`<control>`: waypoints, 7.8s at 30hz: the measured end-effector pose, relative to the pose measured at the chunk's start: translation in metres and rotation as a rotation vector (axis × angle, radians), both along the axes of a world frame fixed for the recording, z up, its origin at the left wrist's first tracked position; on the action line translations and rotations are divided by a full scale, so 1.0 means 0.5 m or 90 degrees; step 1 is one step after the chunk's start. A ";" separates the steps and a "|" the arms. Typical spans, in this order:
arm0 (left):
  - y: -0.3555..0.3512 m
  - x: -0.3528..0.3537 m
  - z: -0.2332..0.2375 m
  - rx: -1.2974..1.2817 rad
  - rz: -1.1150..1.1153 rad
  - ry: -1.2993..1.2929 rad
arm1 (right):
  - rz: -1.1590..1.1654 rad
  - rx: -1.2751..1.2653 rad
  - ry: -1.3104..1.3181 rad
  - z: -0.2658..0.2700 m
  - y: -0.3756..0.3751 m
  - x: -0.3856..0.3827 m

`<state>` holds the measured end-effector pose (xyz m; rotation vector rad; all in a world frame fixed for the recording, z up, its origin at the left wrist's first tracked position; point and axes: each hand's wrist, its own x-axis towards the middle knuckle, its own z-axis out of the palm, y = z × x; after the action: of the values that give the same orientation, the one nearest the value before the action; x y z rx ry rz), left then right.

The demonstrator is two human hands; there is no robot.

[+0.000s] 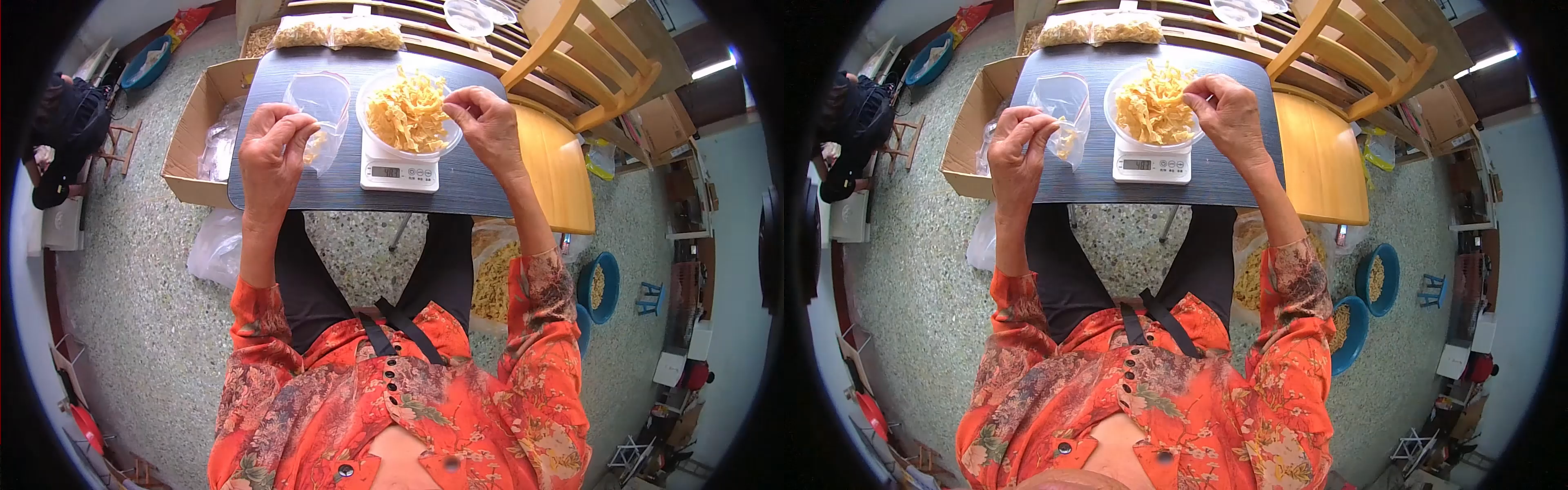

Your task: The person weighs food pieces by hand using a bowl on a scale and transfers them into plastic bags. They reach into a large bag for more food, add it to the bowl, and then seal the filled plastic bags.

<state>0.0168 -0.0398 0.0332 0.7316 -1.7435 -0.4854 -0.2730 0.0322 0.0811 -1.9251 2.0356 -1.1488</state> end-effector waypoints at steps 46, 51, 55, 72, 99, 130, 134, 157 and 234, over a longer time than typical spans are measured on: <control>0.008 -0.034 -0.011 0.014 -0.032 -0.042 | 0.151 -0.049 -0.361 0.011 -0.078 0.214; 0.006 -0.023 -0.004 0.058 -0.016 -0.024 | 0.018 -0.102 -0.335 0.035 -0.053 0.158; 0.000 -0.023 -0.010 0.024 0.001 0.011 | -0.020 -0.079 -0.150 -0.003 -0.035 -0.004; 0.020 -0.028 -0.026 0.073 -0.007 -0.025 | 0.004 0.036 0.091 -0.056 -0.024 -0.007; 0.014 -0.037 -0.032 0.050 -0.019 -0.007 | -0.003 -0.150 -0.392 -0.049 -0.041 -0.003; -0.002 -0.053 -0.018 0.043 -0.042 -0.026 | 0.062 -0.151 -0.831 0.052 -0.042 0.162; -0.003 -0.061 -0.009 0.025 -0.046 -0.002 | 0.045 -0.261 -0.547 0.024 -0.076 0.227; 0.016 -0.033 -0.036 0.015 0.000 0.013 | -0.008 0.023 -0.004 -0.009 -0.022 -0.019; 0.021 -0.042 -0.027 0.024 -0.011 -0.034 | -0.027 -0.084 0.029 -0.029 -0.023 -0.016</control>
<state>-0.0040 -0.0293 0.0199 0.7626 -1.7961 -0.5161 -0.2808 0.0205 0.0668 -1.9940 2.0818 -1.2900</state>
